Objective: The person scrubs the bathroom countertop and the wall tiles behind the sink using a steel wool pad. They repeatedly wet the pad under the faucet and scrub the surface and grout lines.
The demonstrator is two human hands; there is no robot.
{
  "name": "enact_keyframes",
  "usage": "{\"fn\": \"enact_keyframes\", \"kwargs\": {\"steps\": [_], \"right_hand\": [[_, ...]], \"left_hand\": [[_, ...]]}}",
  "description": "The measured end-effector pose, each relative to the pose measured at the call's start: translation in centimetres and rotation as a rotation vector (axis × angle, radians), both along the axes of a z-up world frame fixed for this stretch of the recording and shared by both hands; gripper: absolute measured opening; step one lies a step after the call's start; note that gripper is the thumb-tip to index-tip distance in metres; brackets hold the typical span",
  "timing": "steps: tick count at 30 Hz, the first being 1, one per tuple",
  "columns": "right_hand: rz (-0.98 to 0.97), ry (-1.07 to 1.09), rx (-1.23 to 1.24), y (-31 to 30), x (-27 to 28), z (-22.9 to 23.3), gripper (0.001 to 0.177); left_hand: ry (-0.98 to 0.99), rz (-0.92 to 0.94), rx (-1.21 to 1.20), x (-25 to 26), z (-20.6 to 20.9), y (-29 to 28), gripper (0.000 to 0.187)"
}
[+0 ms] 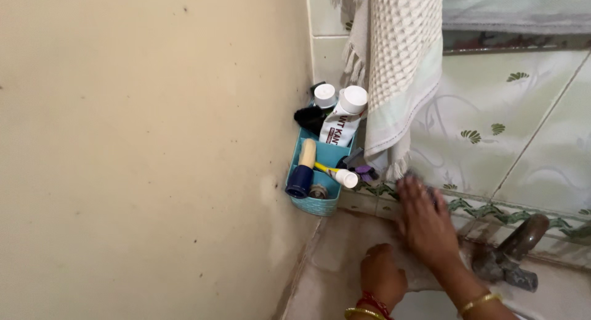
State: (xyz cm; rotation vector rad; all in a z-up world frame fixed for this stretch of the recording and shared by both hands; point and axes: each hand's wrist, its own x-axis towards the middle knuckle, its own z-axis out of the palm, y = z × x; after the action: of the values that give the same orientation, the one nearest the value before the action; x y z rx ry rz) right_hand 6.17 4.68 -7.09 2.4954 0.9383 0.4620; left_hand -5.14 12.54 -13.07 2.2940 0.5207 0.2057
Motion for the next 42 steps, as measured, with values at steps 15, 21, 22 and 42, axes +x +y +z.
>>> {"fn": "enact_keyframes", "kwargs": {"steps": [15,21,22,42], "right_hand": [[-0.06,-0.018,0.775,-0.2,1.8,1.2,0.086],[-0.169,-0.109,1.283,1.5,3.5,4.7,0.098],[-0.247,-0.218,1.013,2.5,4.1,5.6,0.099],[0.01,-0.093,1.146,4.3,4.8,12.0,0.087]], "left_hand": [[0.297,-0.12,-0.007,0.9,-0.4,0.7,0.05],[0.467,-0.187,0.104,0.8,-2.7,1.0,0.049],[0.485,-0.193,0.117,0.9,-3.1,0.9,0.049],[0.543,-0.222,0.181,3.7,-6.9,2.4,0.048]]}}
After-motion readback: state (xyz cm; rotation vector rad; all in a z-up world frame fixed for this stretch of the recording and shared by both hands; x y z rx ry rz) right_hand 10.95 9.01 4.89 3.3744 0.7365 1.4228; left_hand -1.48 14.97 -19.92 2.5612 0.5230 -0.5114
